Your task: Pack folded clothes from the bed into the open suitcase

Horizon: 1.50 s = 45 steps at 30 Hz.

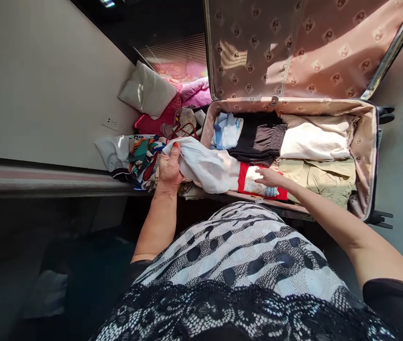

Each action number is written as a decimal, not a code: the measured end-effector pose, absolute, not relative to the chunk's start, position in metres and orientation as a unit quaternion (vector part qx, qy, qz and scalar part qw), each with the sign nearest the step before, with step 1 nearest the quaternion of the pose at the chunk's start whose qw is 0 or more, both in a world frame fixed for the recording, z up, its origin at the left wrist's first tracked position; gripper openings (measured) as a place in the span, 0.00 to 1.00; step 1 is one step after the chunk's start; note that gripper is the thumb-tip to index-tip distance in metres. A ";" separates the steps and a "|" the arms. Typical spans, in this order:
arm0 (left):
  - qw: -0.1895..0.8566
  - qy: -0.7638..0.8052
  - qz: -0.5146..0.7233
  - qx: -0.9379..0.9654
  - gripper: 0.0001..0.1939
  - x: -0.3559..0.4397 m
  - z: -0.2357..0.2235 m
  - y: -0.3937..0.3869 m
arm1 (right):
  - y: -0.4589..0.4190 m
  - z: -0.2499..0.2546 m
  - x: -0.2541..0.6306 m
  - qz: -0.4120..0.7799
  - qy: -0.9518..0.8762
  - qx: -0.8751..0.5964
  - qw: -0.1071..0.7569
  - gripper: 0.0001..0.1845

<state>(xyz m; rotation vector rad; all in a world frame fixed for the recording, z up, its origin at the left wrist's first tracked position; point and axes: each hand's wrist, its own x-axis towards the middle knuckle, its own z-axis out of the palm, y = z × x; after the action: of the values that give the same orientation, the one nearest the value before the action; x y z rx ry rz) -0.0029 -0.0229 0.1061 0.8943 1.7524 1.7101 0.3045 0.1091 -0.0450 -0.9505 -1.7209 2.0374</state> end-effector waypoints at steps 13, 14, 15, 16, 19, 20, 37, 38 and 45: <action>0.492 0.602 0.388 0.495 0.31 0.021 0.128 0.029 | 0.139 0.114 0.213 0.691 -0.662 -0.129 0.262 0.25; 0.523 0.594 0.356 0.497 0.30 0.018 0.121 0.031 | 0.145 0.116 0.218 0.696 -0.655 -0.130 0.264 0.26; 0.545 0.591 0.329 0.496 0.29 0.015 0.115 0.032 | 0.151 0.118 0.224 0.699 -0.648 -0.136 0.268 0.26; 0.557 0.592 0.310 0.493 0.28 0.012 0.109 0.033 | 0.158 0.118 0.230 0.700 -0.644 -0.145 0.271 0.26; 0.553 0.605 0.314 0.478 0.27 0.008 0.105 0.035 | 0.176 0.112 0.248 0.692 -0.644 -0.179 0.273 0.27; 0.542 0.608 0.323 0.482 0.27 0.009 0.108 0.036 | 0.181 0.108 0.253 0.689 -0.642 -0.192 0.275 0.26; 0.457 0.666 0.376 0.453 0.15 0.048 0.154 0.067 | 0.175 0.093 0.246 0.444 -0.778 -0.312 0.318 0.20; 0.488 0.653 0.418 0.401 0.16 0.059 0.149 0.069 | 0.166 0.094 0.244 0.478 -0.766 -0.302 0.305 0.25; 0.611 0.521 0.561 0.201 0.24 0.104 0.123 0.077 | 0.125 0.080 0.238 0.531 -0.751 -0.229 0.320 0.49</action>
<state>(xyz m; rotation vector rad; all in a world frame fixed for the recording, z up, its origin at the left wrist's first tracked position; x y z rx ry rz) 0.1042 0.0775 0.1228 0.4635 1.2015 1.2947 0.2378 0.1254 0.0802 -0.6019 -1.9732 1.3959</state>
